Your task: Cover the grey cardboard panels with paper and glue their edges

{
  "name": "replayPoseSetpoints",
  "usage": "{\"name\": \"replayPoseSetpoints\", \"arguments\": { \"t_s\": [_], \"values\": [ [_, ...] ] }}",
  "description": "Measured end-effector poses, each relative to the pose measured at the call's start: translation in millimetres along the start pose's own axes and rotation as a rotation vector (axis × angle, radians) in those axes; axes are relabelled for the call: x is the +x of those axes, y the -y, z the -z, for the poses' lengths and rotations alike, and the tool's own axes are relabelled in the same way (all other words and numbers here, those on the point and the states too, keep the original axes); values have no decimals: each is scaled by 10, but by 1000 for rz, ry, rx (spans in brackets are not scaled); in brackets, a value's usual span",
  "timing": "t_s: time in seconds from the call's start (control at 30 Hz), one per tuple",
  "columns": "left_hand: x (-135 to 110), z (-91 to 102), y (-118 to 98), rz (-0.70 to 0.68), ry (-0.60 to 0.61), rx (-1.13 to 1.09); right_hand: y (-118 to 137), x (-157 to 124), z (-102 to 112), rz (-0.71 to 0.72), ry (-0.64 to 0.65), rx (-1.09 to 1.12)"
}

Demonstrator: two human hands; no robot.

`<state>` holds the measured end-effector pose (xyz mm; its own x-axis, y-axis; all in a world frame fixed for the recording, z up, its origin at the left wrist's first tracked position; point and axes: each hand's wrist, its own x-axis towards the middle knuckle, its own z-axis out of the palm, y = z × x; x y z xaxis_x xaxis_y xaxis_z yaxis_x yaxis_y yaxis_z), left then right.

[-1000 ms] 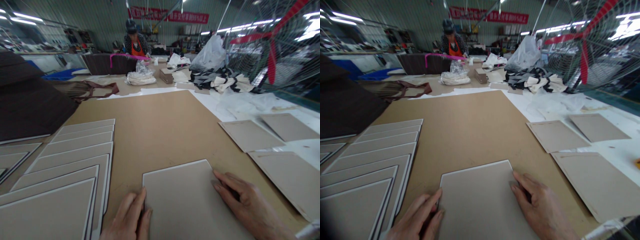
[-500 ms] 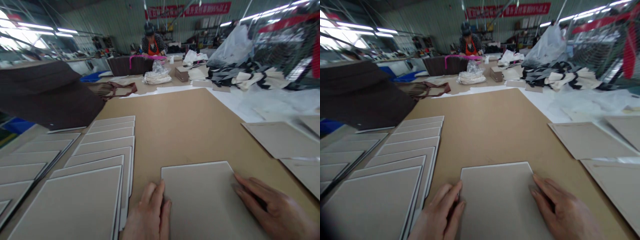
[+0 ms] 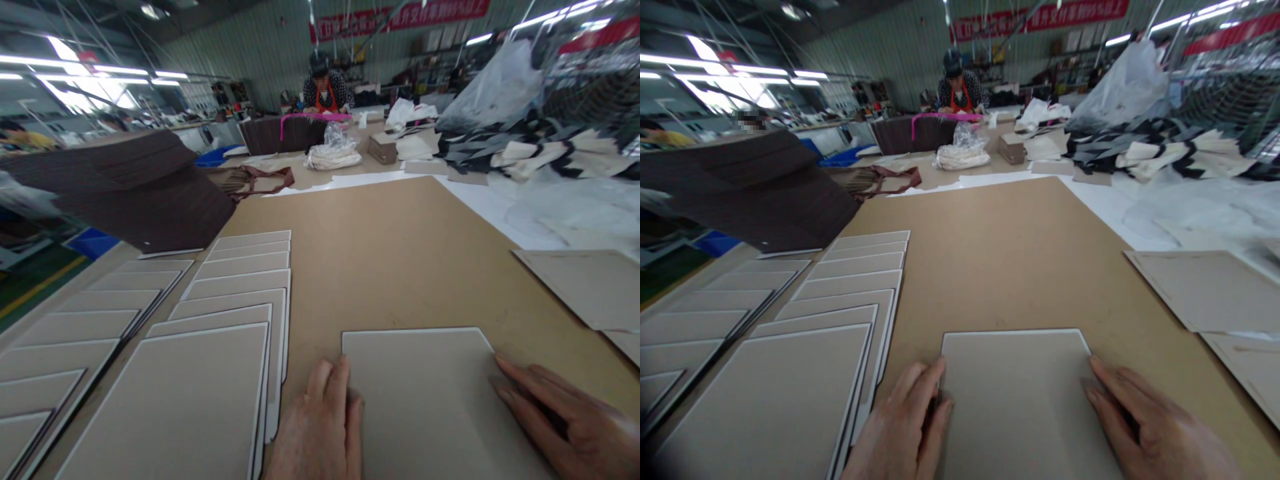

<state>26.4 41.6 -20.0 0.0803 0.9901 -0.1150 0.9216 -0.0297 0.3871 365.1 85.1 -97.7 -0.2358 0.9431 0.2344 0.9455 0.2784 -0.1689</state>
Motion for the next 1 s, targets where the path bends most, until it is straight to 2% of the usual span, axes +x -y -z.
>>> {"name": "replayPoseSetpoints", "arguments": {
  "t_s": [0.3,0.43,0.5,0.6,0.67,0.77,0.87,1.0],
  "values": [
    [-20,-28,-20,-28,-22,96,151,98,115,55,-75,-23],
    [-30,-62,12,-98,-152,158,267,172,260,58,-21,-4],
    [-21,-81,42,-183,-207,204,353,186,329,28,20,-36],
    [4,-94,71,-381,-208,232,544,204,407,29,80,-143],
    [11,-79,62,-490,-189,195,693,236,446,131,137,-172],
    [-21,-32,17,-547,-165,155,829,299,499,289,223,-154],
    [-86,-20,-6,-523,-167,179,717,293,530,250,230,-170],
    [-157,-92,13,-460,-112,192,302,87,519,134,121,-149]
  ]
}}
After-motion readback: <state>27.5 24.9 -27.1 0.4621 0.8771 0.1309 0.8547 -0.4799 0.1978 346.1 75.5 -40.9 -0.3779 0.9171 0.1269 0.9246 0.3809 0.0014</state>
